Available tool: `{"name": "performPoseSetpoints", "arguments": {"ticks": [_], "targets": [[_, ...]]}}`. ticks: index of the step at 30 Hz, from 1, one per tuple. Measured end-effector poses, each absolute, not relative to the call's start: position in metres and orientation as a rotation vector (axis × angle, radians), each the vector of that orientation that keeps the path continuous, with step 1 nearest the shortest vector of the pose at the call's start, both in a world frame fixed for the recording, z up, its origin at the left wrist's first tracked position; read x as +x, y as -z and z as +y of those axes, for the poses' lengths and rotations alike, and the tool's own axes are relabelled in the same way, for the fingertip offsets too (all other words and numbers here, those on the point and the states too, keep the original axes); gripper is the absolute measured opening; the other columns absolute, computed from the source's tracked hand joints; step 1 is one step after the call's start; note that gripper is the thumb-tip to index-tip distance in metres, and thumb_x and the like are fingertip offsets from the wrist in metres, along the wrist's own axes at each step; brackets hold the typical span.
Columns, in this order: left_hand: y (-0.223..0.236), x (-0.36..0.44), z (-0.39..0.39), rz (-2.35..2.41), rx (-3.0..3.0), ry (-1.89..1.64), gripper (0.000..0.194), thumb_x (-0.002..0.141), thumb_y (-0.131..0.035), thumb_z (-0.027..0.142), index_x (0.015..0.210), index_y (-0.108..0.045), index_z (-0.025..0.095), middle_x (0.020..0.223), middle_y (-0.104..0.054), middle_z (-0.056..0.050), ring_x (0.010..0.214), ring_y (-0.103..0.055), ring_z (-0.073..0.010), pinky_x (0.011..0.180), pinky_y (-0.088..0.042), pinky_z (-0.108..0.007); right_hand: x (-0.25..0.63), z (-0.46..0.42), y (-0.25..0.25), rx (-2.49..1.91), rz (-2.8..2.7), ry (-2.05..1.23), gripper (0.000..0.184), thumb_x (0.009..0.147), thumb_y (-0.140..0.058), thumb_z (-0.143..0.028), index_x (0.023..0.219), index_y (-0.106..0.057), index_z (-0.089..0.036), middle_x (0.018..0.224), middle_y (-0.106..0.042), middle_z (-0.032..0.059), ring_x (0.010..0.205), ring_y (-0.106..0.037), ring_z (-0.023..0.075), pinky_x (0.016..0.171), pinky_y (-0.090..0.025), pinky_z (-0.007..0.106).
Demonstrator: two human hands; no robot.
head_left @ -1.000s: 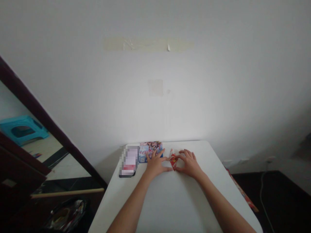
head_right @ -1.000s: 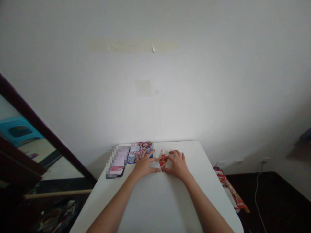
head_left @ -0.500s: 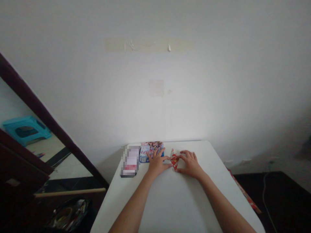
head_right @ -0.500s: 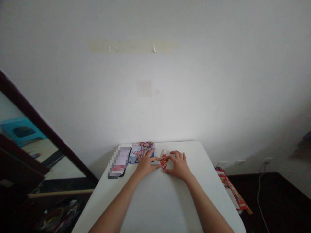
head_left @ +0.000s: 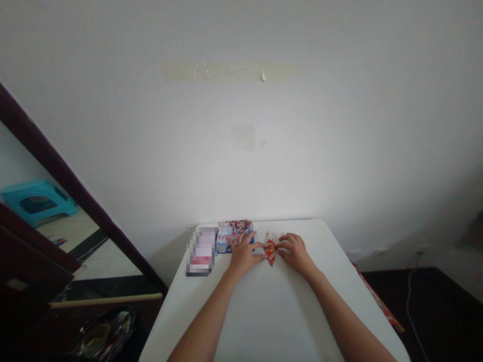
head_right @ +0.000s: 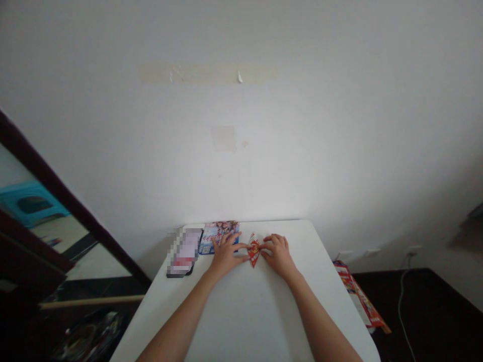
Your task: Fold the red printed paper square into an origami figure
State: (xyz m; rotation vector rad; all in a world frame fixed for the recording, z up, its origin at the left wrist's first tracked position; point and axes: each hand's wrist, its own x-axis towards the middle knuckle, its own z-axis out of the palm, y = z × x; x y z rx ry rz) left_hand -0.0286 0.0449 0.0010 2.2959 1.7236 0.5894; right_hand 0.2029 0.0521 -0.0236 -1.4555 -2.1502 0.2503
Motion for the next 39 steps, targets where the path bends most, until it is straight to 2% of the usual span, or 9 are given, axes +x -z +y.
{"name": "performPoseSetpoints", "arguments": {"ticks": [8, 16, 21, 24, 28, 39], "targets": [[0.002, -0.025, 0.046, 1.749, 2.241, -0.65, 0.026, 0.081, -0.067, 0.056, 0.106, -0.071, 0.052, 0.146, -0.051, 0.005, 0.14, -0.031, -0.0354, 0.105, 0.008, -0.081, 0.202, 0.058, 0.036, -1.395, -2.102, -0.21, 0.021, 0.086, -0.064, -0.035, 0.105, -0.074, -0.035, 0.119, -0.065, 0.0028, 0.127, -0.044, 0.0272, 0.107, -0.036, 0.046], [0.005, -0.023, 0.047, 1.773, 2.227, -0.661, 0.023, 0.087, -0.062, 0.049, 0.108, -0.069, 0.053, 0.144, -0.053, 0.006, 0.139, -0.032, -0.0344, 0.106, 0.007, -0.08, 0.2, 0.06, 0.043, -1.342, -2.085, -0.133, 0.017, 0.087, -0.063, -0.035, 0.1, -0.075, -0.033, 0.114, -0.066, 0.0045, 0.123, -0.046, 0.0282, 0.103, -0.039, 0.047], [0.003, -0.03, 0.05, 1.7, 2.252, -0.601, 0.024, 0.085, -0.065, 0.049, 0.109, -0.068, 0.056, 0.149, -0.048, 0.008, 0.142, -0.028, -0.0353, 0.105, 0.008, -0.08, 0.199, 0.058, 0.042, -1.349, -2.085, -0.128, 0.02, 0.088, -0.063, -0.037, 0.103, -0.074, -0.033, 0.113, -0.066, 0.0049, 0.123, -0.046, 0.0268, 0.103, -0.039, 0.045], [0.003, -0.033, 0.051, 1.68, 2.264, -0.586, 0.028, 0.079, -0.071, 0.052, 0.106, -0.069, 0.055, 0.149, -0.047, 0.009, 0.143, -0.027, -0.0374, 0.105, 0.009, -0.08, 0.199, 0.057, 0.041, -1.359, -2.083, -0.139, 0.019, 0.088, -0.063, -0.037, 0.103, -0.074, -0.032, 0.113, -0.066, 0.0049, 0.122, -0.046, 0.0265, 0.104, -0.039, 0.044], [0.004, -0.033, 0.051, 1.695, 2.247, -0.609, 0.031, 0.073, -0.077, 0.05, 0.103, -0.071, 0.053, 0.148, -0.048, 0.008, 0.142, -0.028, -0.0375, 0.107, 0.008, -0.079, 0.197, 0.054, 0.037, -1.373, -2.08, -0.153, 0.019, 0.089, -0.062, -0.039, 0.103, -0.074, -0.033, 0.114, -0.065, 0.0042, 0.12, -0.047, 0.0254, 0.103, -0.038, 0.043], [0.004, -0.029, 0.049, 1.707, 2.222, -0.697, 0.016, 0.083, -0.069, 0.048, 0.098, -0.075, 0.047, 0.142, -0.055, 0.005, 0.139, -0.033, -0.0339, 0.107, 0.005, -0.079, 0.194, 0.049, 0.025, -1.396, -2.102, -0.206, 0.02, 0.091, -0.057, -0.041, 0.102, -0.073, -0.035, 0.115, -0.063, 0.0041, 0.115, -0.049, 0.0238, 0.102, -0.037, 0.043]]}}
